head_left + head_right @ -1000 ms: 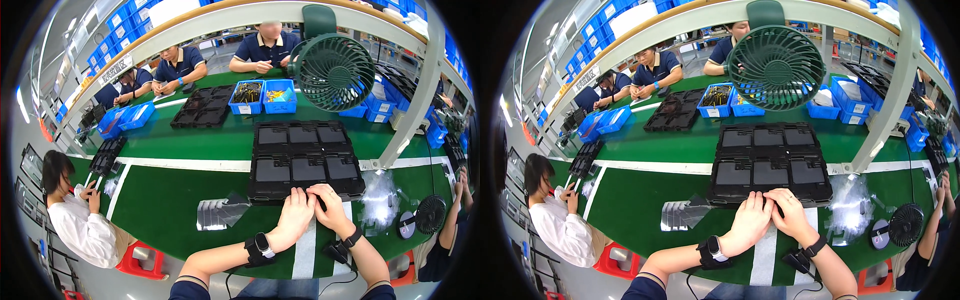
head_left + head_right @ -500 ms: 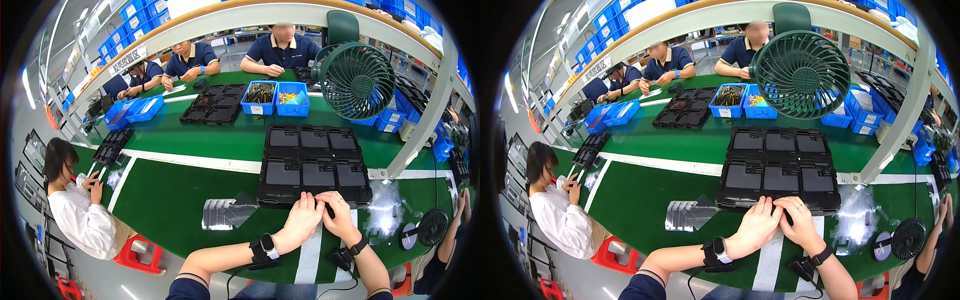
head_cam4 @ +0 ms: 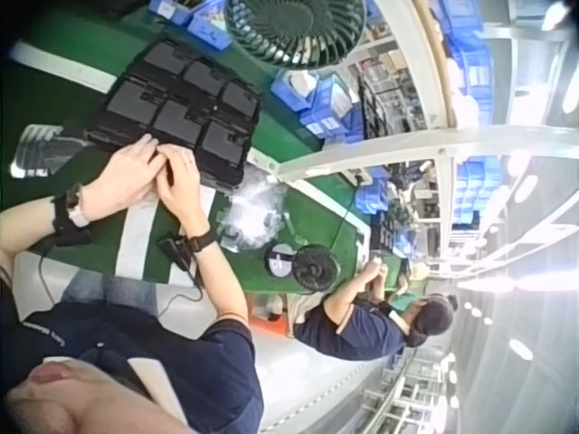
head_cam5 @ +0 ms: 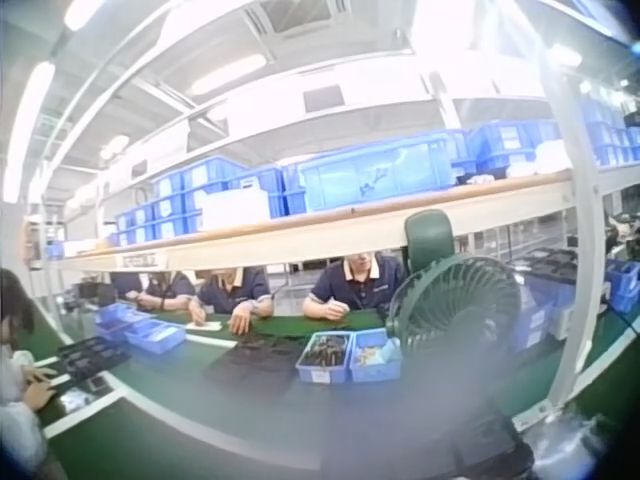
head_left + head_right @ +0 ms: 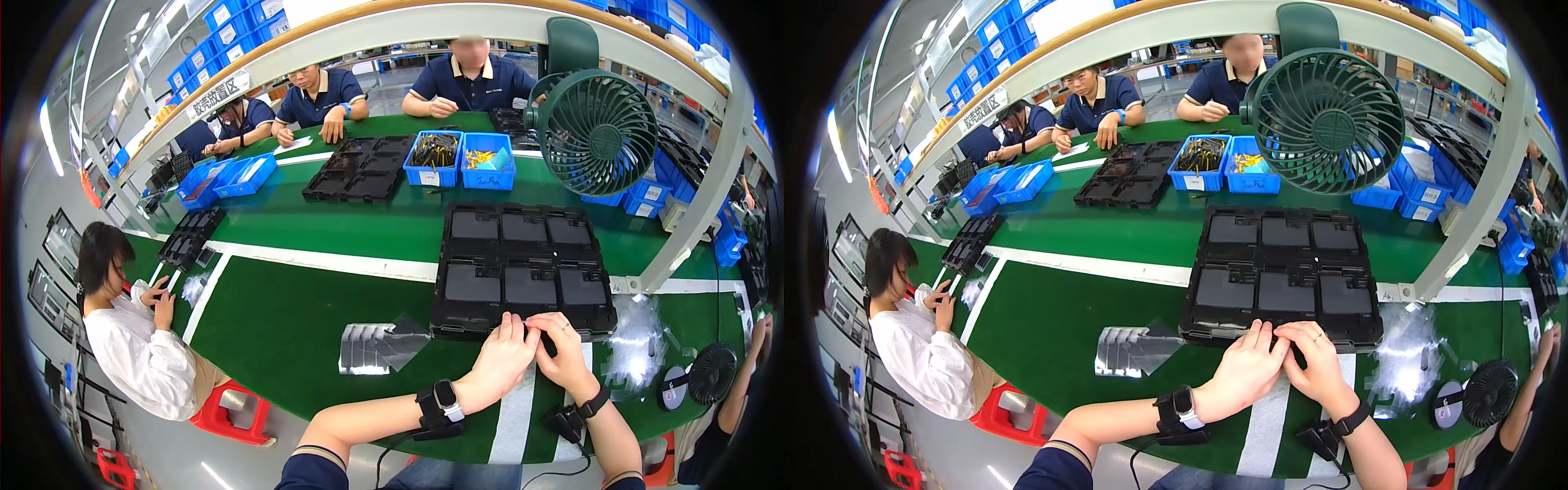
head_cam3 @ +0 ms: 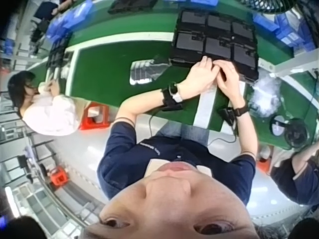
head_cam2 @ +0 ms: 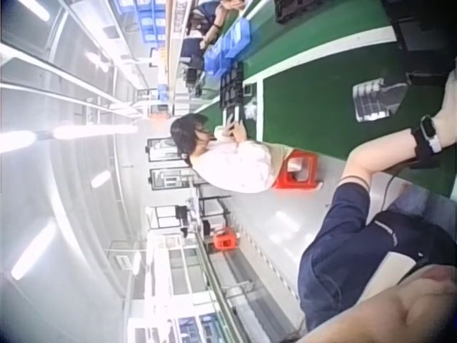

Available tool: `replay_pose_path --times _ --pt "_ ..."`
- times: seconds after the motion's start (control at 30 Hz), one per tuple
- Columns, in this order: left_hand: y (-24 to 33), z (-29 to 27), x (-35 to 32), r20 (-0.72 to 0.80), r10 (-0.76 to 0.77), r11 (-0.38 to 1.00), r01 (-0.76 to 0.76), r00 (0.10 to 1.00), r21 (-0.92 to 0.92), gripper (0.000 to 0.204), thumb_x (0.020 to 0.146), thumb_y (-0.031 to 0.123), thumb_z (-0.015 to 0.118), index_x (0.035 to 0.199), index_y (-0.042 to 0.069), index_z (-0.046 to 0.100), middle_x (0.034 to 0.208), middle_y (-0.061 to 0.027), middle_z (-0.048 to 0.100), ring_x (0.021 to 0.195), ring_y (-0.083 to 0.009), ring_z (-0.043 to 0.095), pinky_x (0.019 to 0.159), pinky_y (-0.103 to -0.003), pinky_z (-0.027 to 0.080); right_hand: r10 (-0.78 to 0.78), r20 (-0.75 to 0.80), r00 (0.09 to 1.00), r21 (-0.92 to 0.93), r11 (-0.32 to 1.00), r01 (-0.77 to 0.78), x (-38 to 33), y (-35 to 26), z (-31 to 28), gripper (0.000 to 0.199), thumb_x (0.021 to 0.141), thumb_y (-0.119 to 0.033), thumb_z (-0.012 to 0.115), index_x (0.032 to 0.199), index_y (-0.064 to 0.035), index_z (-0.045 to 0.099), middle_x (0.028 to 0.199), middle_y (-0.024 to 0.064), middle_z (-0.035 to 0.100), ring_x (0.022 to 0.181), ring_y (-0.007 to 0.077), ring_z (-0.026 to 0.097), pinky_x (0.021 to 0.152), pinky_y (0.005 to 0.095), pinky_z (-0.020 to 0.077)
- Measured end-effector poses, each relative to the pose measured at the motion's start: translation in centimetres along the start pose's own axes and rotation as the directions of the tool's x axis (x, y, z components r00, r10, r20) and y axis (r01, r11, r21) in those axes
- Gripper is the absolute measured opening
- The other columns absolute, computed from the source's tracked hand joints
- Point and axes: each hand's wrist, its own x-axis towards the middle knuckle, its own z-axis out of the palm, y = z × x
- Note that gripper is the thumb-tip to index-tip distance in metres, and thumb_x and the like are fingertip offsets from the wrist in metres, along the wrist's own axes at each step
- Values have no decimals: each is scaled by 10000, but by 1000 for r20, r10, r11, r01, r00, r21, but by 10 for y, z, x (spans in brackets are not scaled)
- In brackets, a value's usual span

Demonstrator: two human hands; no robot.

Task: The recorder is assembling small black plastic electronic components by attaching a clear plastic film or sticker.

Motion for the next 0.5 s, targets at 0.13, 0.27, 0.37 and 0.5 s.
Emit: replay_pose_path --times 0.13,0.27,0.37,0.5 --pt "2 2 -4 0 -5 1000 5 1000 5 441 726 129 611 1109 -55 493 1137 -303 512 1089 -421 517 920 -416 450 -16 10 1000 0 1000 16 0 -2 -1 291 665 64 589 944 -17 597 946 127 616 896 294 579 796 361 467" --pt "5 2 -9 29 -20 1000 20 999 23 460 738 147 611 1130 -56 484 1196 -305 472 1149 -423 466 965 -441 404 -31 17 999 -6 1000 31 -1 0 0 284 655 56 593 927 -24 605 948 121 615 897 288 578 798 356 466" --pt "9 1 -11 99 -17 995 7 995 103 480 743 157 606 1152 -55 471 1255 -301 422 1207 -417 405 992 -467 360 -20 24 1000 -11 1000 20 -2 -1 -1 271 645 48 596 904 -27 613 950 114 615 896 283 577 800 353 465" --pt "12 4 -15 83 -47 989 34 995 147 511 737 165 608 1175 -49 456 1298 -298 380 1240 -407 366 1001 -483 339 -32 26 999 -11 999 32 -2 0 1 273 619 61 594 878 -23 613 945 116 615 894 285 580 799 352 463"
